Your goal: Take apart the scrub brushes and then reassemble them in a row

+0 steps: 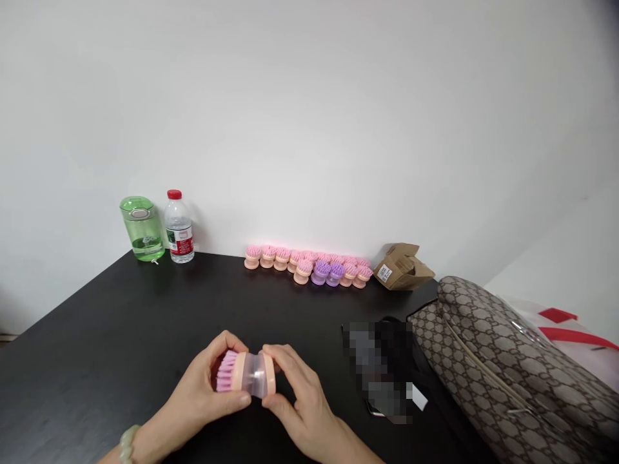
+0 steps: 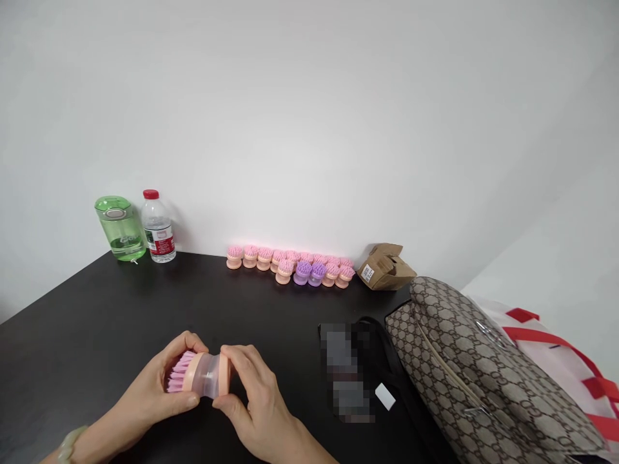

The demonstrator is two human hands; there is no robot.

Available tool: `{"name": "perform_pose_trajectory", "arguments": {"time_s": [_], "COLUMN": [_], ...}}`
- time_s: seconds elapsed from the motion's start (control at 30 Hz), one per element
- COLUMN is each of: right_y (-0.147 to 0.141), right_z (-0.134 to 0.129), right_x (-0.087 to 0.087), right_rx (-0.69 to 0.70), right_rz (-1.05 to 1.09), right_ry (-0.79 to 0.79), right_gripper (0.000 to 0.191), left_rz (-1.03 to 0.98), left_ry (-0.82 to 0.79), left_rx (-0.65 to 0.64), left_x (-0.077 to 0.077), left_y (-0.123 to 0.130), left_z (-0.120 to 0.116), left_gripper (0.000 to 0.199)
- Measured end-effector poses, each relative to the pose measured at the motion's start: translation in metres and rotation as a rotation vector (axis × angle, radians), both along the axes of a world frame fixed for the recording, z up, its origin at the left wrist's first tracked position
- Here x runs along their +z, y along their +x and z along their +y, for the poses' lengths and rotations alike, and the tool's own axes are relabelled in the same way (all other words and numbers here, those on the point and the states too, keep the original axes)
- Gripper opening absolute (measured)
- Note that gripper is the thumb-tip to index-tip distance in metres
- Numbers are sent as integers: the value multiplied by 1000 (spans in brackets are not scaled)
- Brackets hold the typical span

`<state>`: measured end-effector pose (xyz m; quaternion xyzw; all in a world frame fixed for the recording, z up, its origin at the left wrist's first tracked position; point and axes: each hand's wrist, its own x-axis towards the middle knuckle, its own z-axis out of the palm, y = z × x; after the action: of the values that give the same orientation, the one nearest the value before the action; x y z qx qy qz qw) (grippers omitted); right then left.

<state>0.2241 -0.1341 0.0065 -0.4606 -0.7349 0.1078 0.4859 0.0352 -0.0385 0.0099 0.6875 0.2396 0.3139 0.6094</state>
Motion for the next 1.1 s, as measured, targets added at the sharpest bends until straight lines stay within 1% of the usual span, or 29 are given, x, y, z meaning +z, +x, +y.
{"name": "perform_pose_trajectory", "arguments": {"time_s": [0.1, 0.23, 0.33, 0.4, 0.53, 0.6, 0.67, 0.73, 0.77, 0.87, 1.0, 1.1], "right_y": [0, -1, -2, -2, -2, -2, -1, -1, 0, -1, -3, -3], "right_z": [1, 3, 2, 2, 0, 0, 0, 0, 0, 1, 2, 2], "right_x": [1, 4, 6, 6, 4, 2, 2, 3, 3, 4, 4, 3], "right_rx": [35, 35, 20, 26, 50, 27, -34, -84, -97, -100, -70, -45], "right_rz": [-3, -70, -120, -139, -170, -176, -173, -147, -127, -79, -76, -70], "right_ry": [37, 175, 273, 321, 394, 443, 464, 431, 407, 341, 256, 237], "right_gripper": [46, 36, 44, 48, 41, 39, 45, 49, 48, 40, 43, 46], "left_rz": [2, -19, -20, -20, 16, 22, -5, -51, -73, -118, -112, -72], "left_ry": [-84, -299, -437, -495, -599, -643, -654, -628, -611, -571, -519, -484], "left_rx": [6, -91, -116, -130, -141, -145, -141, -124, -113, -106, -155, -158], "left_x": [5, 6, 4, 1, -2, -2, -1, 1, 2, 5, 5, 6], "left_y": [1, 4, 6, 7, 7, 7, 6, 6, 6, 5, 5, 6], "left_z": [-4, -10, -13, -14, -15, -14, -13, -12, -11, -9, -9, -10], "left_gripper": [45, 43, 47, 50, 55, 58, 58, 55, 53, 50, 48, 46]}}
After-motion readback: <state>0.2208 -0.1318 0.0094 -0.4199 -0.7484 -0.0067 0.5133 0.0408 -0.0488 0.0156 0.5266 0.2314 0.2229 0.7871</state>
